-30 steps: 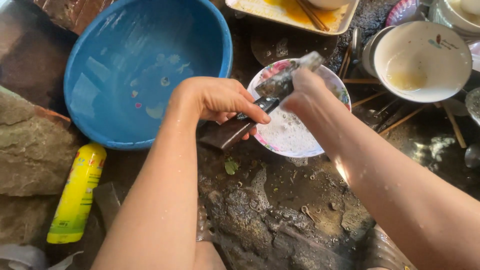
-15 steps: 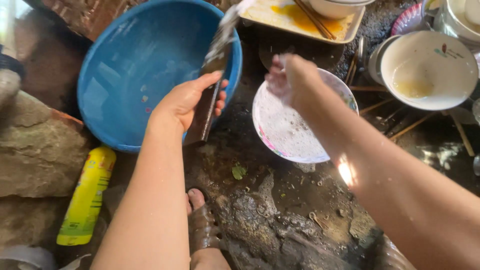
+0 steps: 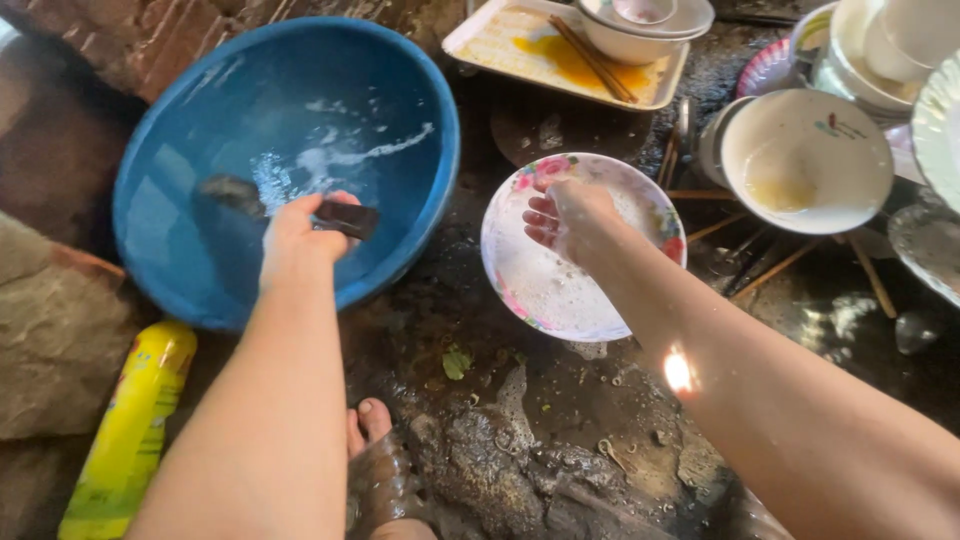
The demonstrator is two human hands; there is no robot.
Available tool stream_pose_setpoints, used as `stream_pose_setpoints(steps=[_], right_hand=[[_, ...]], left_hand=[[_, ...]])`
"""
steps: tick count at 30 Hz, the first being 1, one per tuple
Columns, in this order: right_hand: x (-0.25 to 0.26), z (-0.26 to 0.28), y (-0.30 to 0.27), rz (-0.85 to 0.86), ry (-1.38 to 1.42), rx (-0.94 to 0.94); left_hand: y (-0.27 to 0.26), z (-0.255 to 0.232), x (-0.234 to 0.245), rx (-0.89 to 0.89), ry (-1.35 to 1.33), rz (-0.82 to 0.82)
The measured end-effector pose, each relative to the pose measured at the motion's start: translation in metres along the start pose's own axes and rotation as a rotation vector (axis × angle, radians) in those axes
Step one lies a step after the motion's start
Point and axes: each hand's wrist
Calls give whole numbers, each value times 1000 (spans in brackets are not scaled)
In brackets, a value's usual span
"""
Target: Washing a wooden cutting board and various dishes in an outdoor basin area.
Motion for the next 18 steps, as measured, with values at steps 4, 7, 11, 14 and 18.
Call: stream_pose_setpoints(steps=[4,7,11,14,18], right_hand=[[9,8,-9,-63,-2,-13],[17,7,-6,-66,-16,-4],[34,1,4,-123,-251,26],[48,-7,13,-174,-562,140],[53,-11,16,-217,-756,135]], left_hand=[[-7,8,-21,31,-28,32],[63,1,-2,60,-54,53],[87,5,11,65,94,-3],[62,10,-4,-47,391,-130],[30,32,-47,-398,1217,-448]])
Point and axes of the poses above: each hand's wrist, its own y-axis towards the middle knuckle, its own x-axis out of the back of the hand, z = x × y, and after that the axes turned 8 degrees about z, right-handed
